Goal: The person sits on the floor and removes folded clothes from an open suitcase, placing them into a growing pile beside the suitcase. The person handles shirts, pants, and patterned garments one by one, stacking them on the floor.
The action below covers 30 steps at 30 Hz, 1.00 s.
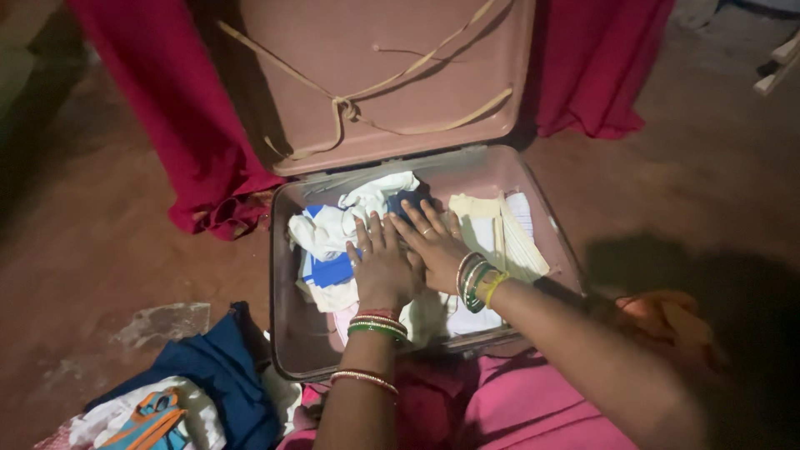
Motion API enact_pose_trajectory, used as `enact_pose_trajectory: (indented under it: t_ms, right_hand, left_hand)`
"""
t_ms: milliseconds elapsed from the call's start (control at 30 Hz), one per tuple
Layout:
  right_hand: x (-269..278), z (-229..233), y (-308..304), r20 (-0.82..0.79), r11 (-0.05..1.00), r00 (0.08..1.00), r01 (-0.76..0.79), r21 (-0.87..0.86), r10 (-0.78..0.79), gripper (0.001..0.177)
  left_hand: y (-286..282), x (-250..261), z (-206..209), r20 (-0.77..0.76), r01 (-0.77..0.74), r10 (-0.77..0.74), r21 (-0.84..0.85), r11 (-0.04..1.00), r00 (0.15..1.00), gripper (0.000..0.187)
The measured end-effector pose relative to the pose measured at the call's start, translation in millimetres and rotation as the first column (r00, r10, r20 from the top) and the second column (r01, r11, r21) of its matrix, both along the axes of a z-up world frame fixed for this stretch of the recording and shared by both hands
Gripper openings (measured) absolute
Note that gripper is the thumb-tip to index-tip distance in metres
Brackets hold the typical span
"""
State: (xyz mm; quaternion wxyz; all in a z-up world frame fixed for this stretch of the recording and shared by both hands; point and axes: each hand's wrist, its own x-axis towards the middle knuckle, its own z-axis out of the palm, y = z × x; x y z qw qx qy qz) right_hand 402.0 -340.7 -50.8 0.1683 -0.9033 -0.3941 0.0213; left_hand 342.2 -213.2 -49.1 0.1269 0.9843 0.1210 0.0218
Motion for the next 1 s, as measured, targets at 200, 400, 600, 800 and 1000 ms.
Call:
enact_pose_trajectory:
  t_ms: [200, 400, 600, 800, 1000]
  right_hand:
    - [13, -19, 12, -0.089, 0.998, 0.996, 0.01, -0.069, -0.016, 0.087]
    - [17, -31, 24, -0.126, 0.998, 0.992, 0.014, -0.059, -0.021, 0.083]
    - [17, -31, 26, -0.117, 0.992, 0.992, 0.023, -0.126, -0.038, 0.09]
    - [16, -32, 26, -0.11, 0.987, 0.993, 0.027, -0.161, -0.045, 0.09]
    - [12, -35, 28, -0.132, 0.983, 0.99, 0.023, -0.183, -0.048, 0.091]
  left_hand:
    - [9, 11, -16, 0.071, -0.011, 0.01, 0.011, 1.0, 0.997, 0.082]
    - [16, 9, -26, 0.073, -0.025, 0.023, 0.025, 0.999, 0.997, 0.081]
    - [18, 12, -29, 0.066, -0.024, 0.022, 0.029, 0.999, 0.998, 0.082]
    - [17, 7, -34, 0.08, -0.024, 0.022, 0.024, 0.999, 0.997, 0.083]
    - [17, 3, -35, 0.068, -0.039, 0.038, 0.019, 0.999, 0.997, 0.084]
